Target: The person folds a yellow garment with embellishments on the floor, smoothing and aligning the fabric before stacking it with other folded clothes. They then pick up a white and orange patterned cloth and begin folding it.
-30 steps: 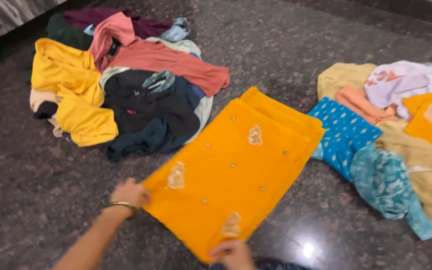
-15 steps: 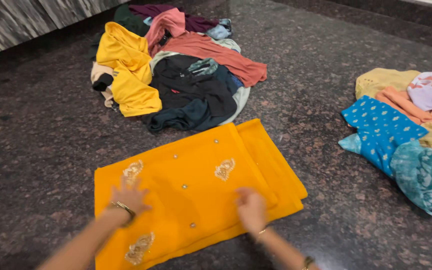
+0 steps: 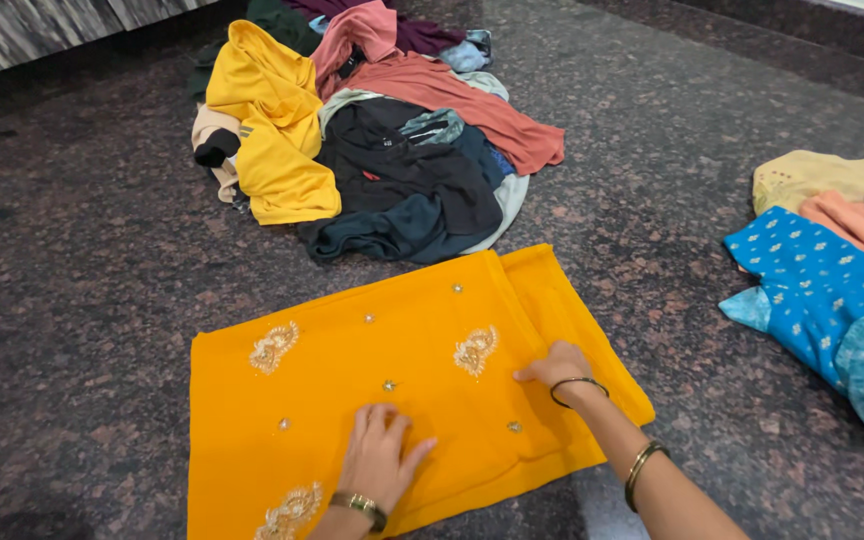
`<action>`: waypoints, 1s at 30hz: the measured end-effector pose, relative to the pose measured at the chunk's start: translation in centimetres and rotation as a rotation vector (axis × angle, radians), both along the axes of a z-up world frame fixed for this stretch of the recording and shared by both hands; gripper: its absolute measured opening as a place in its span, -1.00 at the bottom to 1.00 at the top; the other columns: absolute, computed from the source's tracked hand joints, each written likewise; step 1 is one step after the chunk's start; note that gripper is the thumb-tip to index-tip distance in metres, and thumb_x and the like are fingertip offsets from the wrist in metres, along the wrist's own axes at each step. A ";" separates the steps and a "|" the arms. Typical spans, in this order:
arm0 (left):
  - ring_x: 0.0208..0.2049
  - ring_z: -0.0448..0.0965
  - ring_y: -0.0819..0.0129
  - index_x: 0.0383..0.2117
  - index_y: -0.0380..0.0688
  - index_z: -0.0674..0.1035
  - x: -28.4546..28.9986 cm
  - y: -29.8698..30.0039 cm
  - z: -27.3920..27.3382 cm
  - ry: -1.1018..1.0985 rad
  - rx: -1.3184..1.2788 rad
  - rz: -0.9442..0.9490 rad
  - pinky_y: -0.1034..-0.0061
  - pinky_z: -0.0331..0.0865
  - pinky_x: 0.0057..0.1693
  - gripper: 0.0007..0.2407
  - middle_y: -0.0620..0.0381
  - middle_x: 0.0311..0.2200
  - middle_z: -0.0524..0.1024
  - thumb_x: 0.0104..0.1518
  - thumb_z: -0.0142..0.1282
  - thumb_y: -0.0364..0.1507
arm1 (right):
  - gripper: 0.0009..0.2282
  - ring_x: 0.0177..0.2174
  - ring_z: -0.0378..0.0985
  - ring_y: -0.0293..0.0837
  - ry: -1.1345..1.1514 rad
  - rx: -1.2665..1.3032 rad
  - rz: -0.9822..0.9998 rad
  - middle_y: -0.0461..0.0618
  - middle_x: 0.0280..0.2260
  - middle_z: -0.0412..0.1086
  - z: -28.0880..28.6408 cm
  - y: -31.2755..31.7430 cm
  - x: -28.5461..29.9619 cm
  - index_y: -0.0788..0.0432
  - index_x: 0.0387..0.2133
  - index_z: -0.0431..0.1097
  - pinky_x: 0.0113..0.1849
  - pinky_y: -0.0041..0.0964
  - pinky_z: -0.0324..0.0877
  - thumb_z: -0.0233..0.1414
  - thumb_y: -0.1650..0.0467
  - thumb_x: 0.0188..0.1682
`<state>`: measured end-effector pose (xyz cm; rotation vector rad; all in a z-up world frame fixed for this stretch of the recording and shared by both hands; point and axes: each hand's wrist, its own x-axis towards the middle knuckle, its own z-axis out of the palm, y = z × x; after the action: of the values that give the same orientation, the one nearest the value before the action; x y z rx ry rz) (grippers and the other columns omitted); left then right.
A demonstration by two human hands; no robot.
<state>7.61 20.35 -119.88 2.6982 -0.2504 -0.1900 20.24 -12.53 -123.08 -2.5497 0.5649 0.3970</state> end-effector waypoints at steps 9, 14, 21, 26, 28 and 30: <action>-0.30 0.60 0.37 -0.19 -0.07 0.57 13.3 -8.6 -1.4 0.746 -1.185 0.413 0.41 0.49 -0.15 -0.57 0.16 -0.30 0.62 0.10 0.12 0.03 | -0.67 -0.20 0.58 0.26 -0.241 -0.169 0.369 0.27 -0.28 0.52 6.5 7.7 -2.8 0.17 -0.16 0.37 -0.18 0.12 0.46 0.20 0.42 -0.22; -0.31 0.60 0.09 -0.10 -0.38 0.53 16.9 -9.2 -7.2 0.769 -1.294 0.618 0.17 0.51 -0.16 -0.62 -0.07 -0.31 0.59 0.05 0.39 -0.38 | -0.66 -0.29 0.56 0.27 -0.412 0.006 0.766 0.29 -0.31 0.49 5.8 12.4 -4.7 0.30 -0.17 0.40 -0.26 0.11 0.46 0.15 0.50 -0.27; -0.12 0.64 0.29 0.10 -0.21 0.51 15.2 -6.0 -10.0 0.545 -1.495 0.558 0.37 0.51 -0.01 -0.57 0.06 -0.07 0.63 0.15 0.15 -0.23 | -0.73 -0.38 0.64 0.05 -0.521 0.308 0.308 0.07 -0.25 0.55 3.7 2.2 0.9 0.20 -0.12 0.48 -0.27 -0.10 0.50 0.13 0.37 -0.08; -0.10 0.64 0.27 0.09 -0.09 0.48 13.5 -5.8 -5.3 0.671 -1.675 0.523 0.32 0.54 0.00 -0.56 0.05 -0.05 0.61 0.15 0.11 -0.14 | -0.59 -0.21 0.52 0.28 -0.857 0.074 0.615 0.30 -0.14 0.44 1.3 -4.5 6.5 0.33 0.00 0.39 -0.22 -0.01 0.43 0.13 0.43 -0.16; -0.13 0.62 0.27 0.10 -0.16 0.49 13.0 -5.7 -3.4 0.694 -1.735 0.386 0.33 0.53 -0.03 -0.53 0.03 -0.08 0.59 0.20 0.08 -0.08 | -0.64 -0.22 0.55 0.23 -0.665 0.086 0.547 0.25 -0.19 0.46 0.5 -5.4 7.9 0.29 -0.10 0.44 -0.22 -0.04 0.44 0.19 0.38 -0.17; -0.15 0.60 0.28 0.12 -0.17 0.50 12.5 -5.5 -1.9 0.682 -1.743 0.331 0.36 0.52 -0.05 -0.49 0.04 -0.10 0.59 0.21 0.03 -0.02 | -0.74 -0.19 0.62 0.10 -0.434 0.058 0.422 0.13 -0.26 0.55 0.3 -5.6 9.0 0.20 -0.26 0.55 -0.14 -0.11 0.47 0.25 0.31 -0.17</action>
<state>20.12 14.88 -121.81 0.8326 0.1995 -0.4703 29.22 -18.17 -122.81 -2.5767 -0.1443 -0.0091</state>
